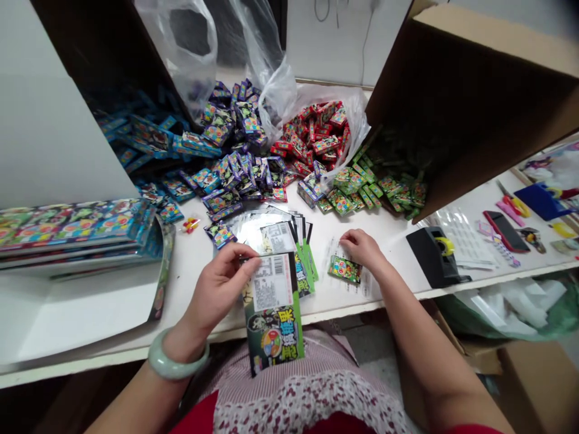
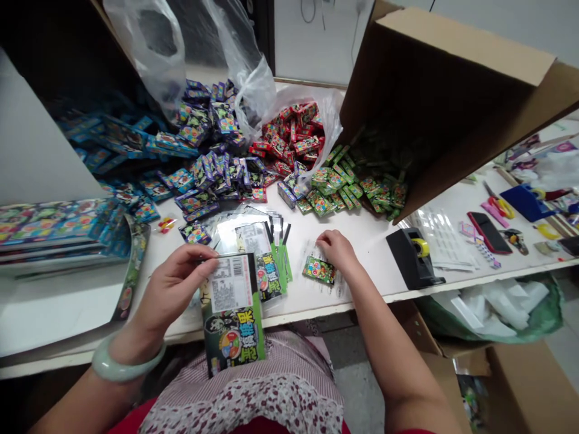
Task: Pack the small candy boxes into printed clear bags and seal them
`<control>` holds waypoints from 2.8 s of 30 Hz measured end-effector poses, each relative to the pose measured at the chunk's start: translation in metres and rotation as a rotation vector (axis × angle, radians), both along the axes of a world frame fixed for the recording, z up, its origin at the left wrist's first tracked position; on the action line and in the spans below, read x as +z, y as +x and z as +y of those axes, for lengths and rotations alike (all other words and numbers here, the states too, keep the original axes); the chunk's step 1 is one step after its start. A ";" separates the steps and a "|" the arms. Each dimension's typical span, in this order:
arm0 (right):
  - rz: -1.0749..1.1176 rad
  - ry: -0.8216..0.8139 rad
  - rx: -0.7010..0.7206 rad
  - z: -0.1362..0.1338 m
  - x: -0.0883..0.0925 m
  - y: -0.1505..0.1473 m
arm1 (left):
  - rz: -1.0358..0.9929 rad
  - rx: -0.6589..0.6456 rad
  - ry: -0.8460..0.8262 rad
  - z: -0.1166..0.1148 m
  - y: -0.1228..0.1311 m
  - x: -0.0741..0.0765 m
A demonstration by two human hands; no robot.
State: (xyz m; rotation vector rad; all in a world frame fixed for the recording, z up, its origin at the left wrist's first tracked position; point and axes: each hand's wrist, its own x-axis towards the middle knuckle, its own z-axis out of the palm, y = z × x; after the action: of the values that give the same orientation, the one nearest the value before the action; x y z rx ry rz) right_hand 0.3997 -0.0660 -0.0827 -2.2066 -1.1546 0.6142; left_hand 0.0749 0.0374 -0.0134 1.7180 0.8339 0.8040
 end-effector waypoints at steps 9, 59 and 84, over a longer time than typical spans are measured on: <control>0.310 0.039 0.077 -0.008 0.029 0.002 | -0.072 -0.064 0.015 -0.004 0.005 0.001; -0.045 0.168 -0.222 0.075 0.021 0.032 | -0.315 0.625 -0.555 0.031 -0.036 -0.024; -0.173 0.104 0.107 0.091 0.026 0.011 | 0.780 -0.447 0.553 0.049 -0.015 -0.032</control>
State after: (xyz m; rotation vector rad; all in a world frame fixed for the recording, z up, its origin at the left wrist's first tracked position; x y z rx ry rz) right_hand 0.4104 0.0247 -0.0566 -2.1532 -1.3688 0.4020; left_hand 0.0604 0.0860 -0.0453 2.6600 0.6971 0.0160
